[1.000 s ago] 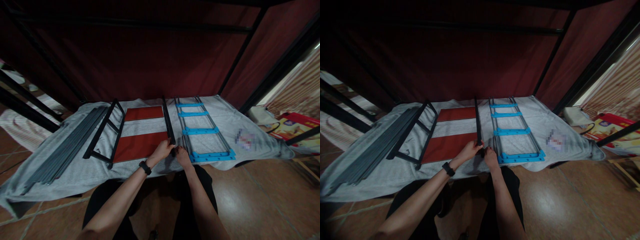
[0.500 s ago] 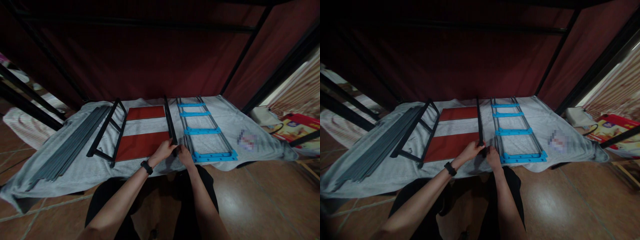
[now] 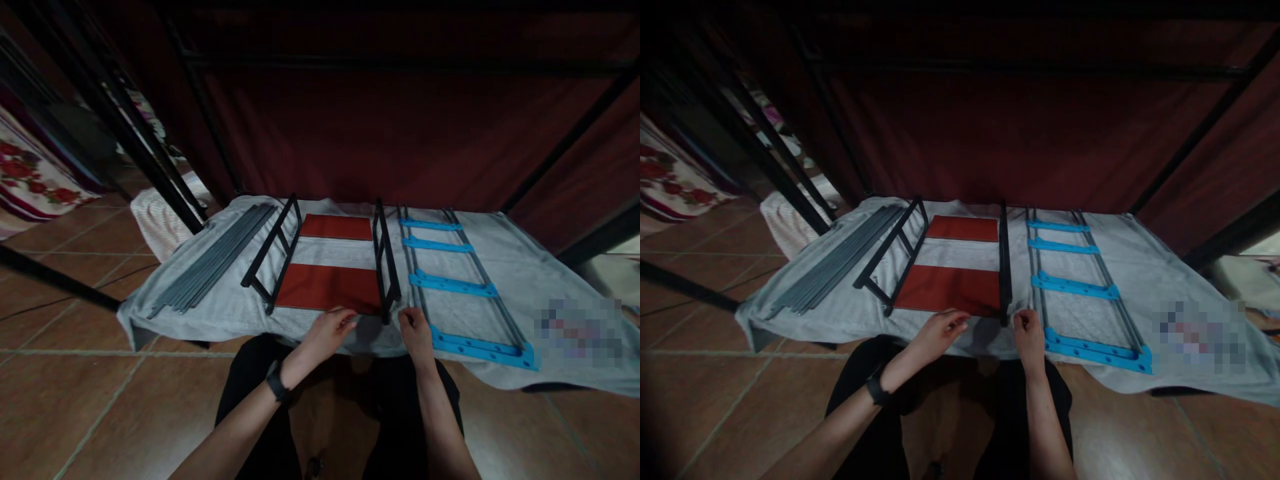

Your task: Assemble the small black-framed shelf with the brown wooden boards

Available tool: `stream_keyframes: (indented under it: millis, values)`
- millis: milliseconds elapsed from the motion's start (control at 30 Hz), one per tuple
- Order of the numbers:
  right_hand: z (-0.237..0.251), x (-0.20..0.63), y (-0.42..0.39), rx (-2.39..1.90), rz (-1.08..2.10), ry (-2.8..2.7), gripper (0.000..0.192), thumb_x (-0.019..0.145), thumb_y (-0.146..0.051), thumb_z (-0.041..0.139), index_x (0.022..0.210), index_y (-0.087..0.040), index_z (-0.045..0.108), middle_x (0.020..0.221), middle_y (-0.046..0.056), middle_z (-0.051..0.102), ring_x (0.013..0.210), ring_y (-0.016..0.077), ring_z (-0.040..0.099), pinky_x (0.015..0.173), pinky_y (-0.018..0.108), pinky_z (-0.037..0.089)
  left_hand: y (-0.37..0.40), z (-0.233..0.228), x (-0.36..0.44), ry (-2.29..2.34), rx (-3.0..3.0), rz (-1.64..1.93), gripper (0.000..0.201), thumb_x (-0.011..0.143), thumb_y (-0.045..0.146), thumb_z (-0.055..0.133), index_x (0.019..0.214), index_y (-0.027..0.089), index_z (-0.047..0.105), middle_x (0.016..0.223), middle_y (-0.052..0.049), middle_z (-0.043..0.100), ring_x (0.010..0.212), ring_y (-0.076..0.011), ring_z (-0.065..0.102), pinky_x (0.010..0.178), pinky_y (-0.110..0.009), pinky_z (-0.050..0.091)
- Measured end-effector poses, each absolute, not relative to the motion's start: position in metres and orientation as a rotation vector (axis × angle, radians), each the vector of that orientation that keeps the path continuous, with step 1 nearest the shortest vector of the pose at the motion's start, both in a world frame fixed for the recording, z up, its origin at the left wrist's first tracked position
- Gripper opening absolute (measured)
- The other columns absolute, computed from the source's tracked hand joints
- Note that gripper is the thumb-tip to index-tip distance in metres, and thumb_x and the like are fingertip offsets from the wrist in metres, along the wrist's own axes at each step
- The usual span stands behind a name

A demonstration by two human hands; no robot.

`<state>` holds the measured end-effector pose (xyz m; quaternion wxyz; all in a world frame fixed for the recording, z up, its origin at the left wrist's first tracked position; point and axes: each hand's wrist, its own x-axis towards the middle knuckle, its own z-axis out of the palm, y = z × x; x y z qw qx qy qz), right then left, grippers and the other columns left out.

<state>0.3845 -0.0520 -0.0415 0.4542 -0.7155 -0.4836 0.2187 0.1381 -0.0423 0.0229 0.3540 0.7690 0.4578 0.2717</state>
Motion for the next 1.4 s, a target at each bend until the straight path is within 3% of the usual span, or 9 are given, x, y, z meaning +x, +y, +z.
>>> stream_keyframes:
  millis: [100,233,333,533,833,1000,1133,1400]
  values:
    - [-0.032,0.375,-0.063,-1.642,0.594,-1.106,0.025,0.08,-0.043,0.055,0.084,-0.019,0.058,0.069,0.0,0.058,0.065,0.0169,0.054,0.063,0.029,0.043,-0.058,0.02,0.056,1.464,1.731,0.863,0.023,0.087,0.037,0.055,0.089,0.021,0.072,0.086,-0.004,0.073,0.081,-0.0193,0.066,0.075,-0.028,0.05]
    - [-0.011,0.337,-0.078,-1.491,0.548,-1.102,0.026,0.083,-0.045,0.058,0.085,-0.019,0.058,0.071,-0.001,0.057,0.066,0.0147,0.054,0.062,0.026,0.042,-0.041,0.004,-0.039,1.815,1.292,1.179,0.025,0.079,0.034,0.055,0.09,0.016,0.069,0.073,-0.004,0.068,0.068,-0.0183,0.061,0.062,-0.027,0.048]
    - [0.003,0.298,-0.076,-1.403,0.727,-1.413,0.024,0.087,-0.043,0.055,0.089,-0.02,0.06,0.079,0.002,0.062,0.074,0.016,0.059,0.067,0.026,0.045,-0.017,-0.01,-0.068,1.909,1.325,1.053,0.023,0.076,0.024,0.053,0.09,0.015,0.069,0.076,-0.004,0.069,0.07,-0.0182,0.062,0.063,-0.026,0.047]
    - [0.013,0.22,-0.029,-1.204,0.788,-1.821,0.018,0.092,-0.032,0.048,0.095,-0.021,0.062,0.094,0.004,0.067,0.088,0.0176,0.062,0.08,0.03,0.047,0.013,-0.019,-0.057,1.998,1.768,0.29,0.023,0.078,0.009,0.05,0.089,0.013,0.07,0.085,-0.009,0.071,0.082,-0.0182,0.065,0.074,-0.025,0.046]
    - [0.003,0.105,0.023,-1.061,0.761,-2.082,0.033,0.09,-0.023,0.048,0.122,-0.02,0.055,0.114,0.009,0.06,0.105,0.0184,0.06,0.095,0.033,0.047,0.016,-0.025,-0.052,2.035,1.87,0.397,0.025,0.081,0.007,0.051,0.1,0.012,0.066,0.098,-0.015,0.068,0.103,-0.0235,0.063,0.093,-0.033,0.047]
    - [-0.002,0.08,0.037,-1.117,0.729,-2.215,0.022,0.093,-0.027,0.049,0.108,-0.017,0.06,0.109,0.011,0.063,0.108,0.0219,0.059,0.097,0.035,0.045,0.022,-0.032,-0.052,2.011,1.921,0.471,0.026,0.084,0.007,0.047,0.102,0.011,0.067,0.103,-0.016,0.068,0.108,-0.024,0.062,0.099,-0.035,0.046]
    - [0.005,0.08,0.044,-1.128,0.716,-2.326,0.014,0.093,-0.027,0.052,0.1,-0.018,0.06,0.105,0.011,0.065,0.103,0.0214,0.061,0.092,0.033,0.045,0.022,-0.042,-0.06,1.952,1.951,0.549,0.026,0.084,0.007,0.047,0.099,0.009,0.068,0.095,-0.016,0.069,0.102,-0.0239,0.064,0.092,-0.033,0.048]
    - [0.018,0.085,0.046,-1.134,0.809,-2.359,0.012,0.092,-0.023,0.053,0.101,-0.018,0.06,0.107,0.01,0.066,0.104,0.0209,0.061,0.09,0.031,0.045,0.023,-0.039,-0.071,1.88,1.833,0.493,0.017,0.081,0.017,0.057,0.089,0.012,0.071,0.077,-0.01,0.069,0.076,-0.0196,0.065,0.07,-0.026,0.045]
